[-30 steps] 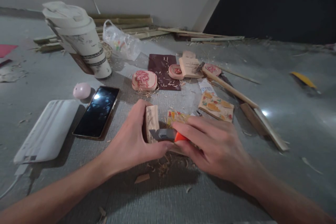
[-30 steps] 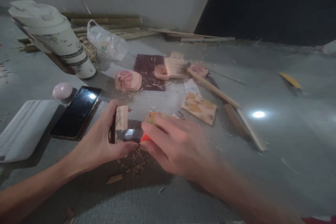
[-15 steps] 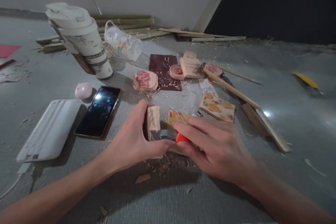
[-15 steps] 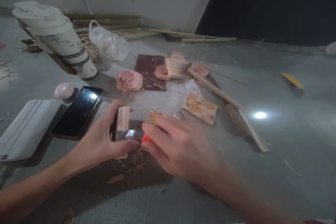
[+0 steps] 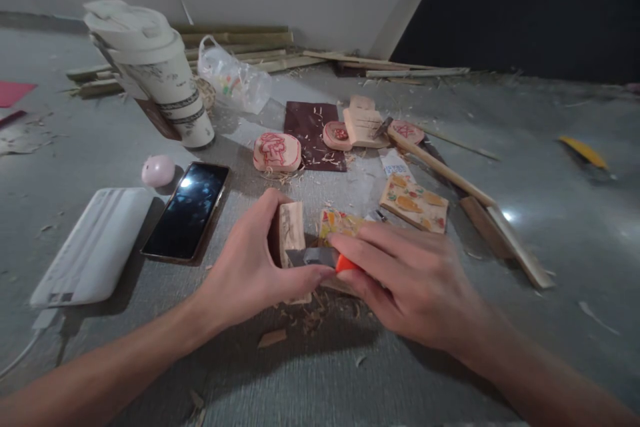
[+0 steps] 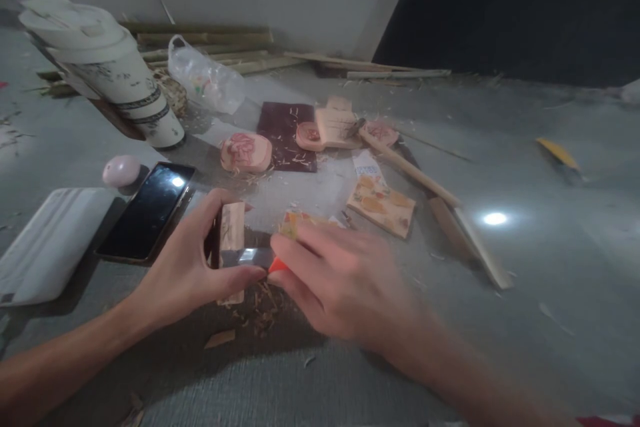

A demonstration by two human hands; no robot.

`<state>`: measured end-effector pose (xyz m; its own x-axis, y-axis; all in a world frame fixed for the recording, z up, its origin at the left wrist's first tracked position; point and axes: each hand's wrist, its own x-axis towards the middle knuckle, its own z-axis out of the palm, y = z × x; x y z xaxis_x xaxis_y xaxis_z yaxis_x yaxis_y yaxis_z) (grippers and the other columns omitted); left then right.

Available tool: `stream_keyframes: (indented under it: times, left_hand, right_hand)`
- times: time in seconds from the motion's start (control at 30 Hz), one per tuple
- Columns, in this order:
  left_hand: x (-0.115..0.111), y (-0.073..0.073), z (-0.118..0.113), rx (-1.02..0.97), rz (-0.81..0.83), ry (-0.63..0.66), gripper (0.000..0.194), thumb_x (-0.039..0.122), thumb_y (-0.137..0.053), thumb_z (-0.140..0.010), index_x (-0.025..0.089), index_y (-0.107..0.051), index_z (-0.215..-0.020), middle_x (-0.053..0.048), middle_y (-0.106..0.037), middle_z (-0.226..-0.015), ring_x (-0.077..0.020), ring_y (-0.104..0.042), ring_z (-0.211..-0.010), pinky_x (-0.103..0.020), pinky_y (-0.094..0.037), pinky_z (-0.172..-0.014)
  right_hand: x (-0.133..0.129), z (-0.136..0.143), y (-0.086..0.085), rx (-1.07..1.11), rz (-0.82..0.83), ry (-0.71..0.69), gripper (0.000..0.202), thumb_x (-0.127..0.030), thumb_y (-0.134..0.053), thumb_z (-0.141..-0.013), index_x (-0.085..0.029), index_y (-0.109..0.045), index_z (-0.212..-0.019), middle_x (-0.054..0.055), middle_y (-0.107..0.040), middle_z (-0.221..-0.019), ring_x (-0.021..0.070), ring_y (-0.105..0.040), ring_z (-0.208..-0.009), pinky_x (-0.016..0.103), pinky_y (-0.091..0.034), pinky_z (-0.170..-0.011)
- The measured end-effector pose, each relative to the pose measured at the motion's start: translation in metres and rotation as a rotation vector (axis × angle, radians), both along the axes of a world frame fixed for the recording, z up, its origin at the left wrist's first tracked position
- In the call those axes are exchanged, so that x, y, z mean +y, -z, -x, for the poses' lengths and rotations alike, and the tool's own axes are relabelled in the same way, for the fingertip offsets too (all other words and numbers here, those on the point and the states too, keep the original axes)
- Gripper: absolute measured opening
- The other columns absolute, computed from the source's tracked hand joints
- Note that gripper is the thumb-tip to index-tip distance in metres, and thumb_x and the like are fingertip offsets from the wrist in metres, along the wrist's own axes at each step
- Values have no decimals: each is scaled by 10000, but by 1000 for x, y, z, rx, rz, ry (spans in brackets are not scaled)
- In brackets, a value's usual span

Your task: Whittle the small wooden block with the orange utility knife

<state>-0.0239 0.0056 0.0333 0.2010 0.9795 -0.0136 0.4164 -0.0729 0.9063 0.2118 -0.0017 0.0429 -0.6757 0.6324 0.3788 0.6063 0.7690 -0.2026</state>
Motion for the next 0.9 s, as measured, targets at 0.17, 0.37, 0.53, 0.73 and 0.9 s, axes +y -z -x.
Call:
stream_keyframes:
  times: [0.17, 0.37, 0.53, 0.73, 0.9]
  left_hand:
    - [0, -1, 0, -13, 18, -23, 468, 384, -878, -674, 225, -518, -928, 66, -511, -737, -119, -451, -626, -257, -341, -513]
    - [0, -2, -1, -29, 26, -27, 462, 385, -879, -682, 223, -513, -914, 64, -515, -742, -116, -454, -623, -259, -355, -511]
    - [-1, 0, -1, -41, 33, -28, 492, 406, -895, -672, 225, -516, -927, 71, -494, -718, -115, -444, -608, -257, -345, -488]
    - [-2, -2, 0, -64, 32, -30, 464, 372, -886, -683, 220, -537, -947, 67, -518, -745, -118, -470, -633, -259, -361, -518]
    - [-2, -1, 1, -94, 26, -20, 455, 346, -891, -684, 221, -534, -937, 74, -502, -746, -112, -447, -630, -261, -358, -533]
  right_hand:
    - [-2, 2, 0, -8, -34, 28, 222, -319, -534, -1076, -185, -690, -1161, 50, -727, -983, 160, -636, -766, 325, -414, -633]
    - [-3, 3, -1, -22, -57, 41, 218, -323, -545, -1074, -186, -681, -1175, 47, -730, -989, 158, -641, -770, 325, -423, -634]
    - [-5, 4, -1, -26, -92, 43, 207, -318, -558, -1067, -184, -677, -1172, 51, -732, -977, 168, -654, -770, 332, -432, -639]
    - [-7, 5, -1, -33, -111, 59, 198, -312, -581, -1053, -181, -679, -1164, 57, -738, -986, 173, -667, -768, 336, -455, -650]
    - [-9, 8, -2, -47, -133, 73, 227, -330, -573, -1059, -171, -685, -1177, 60, -743, -962, 179, -663, -765, 346, -450, -643]
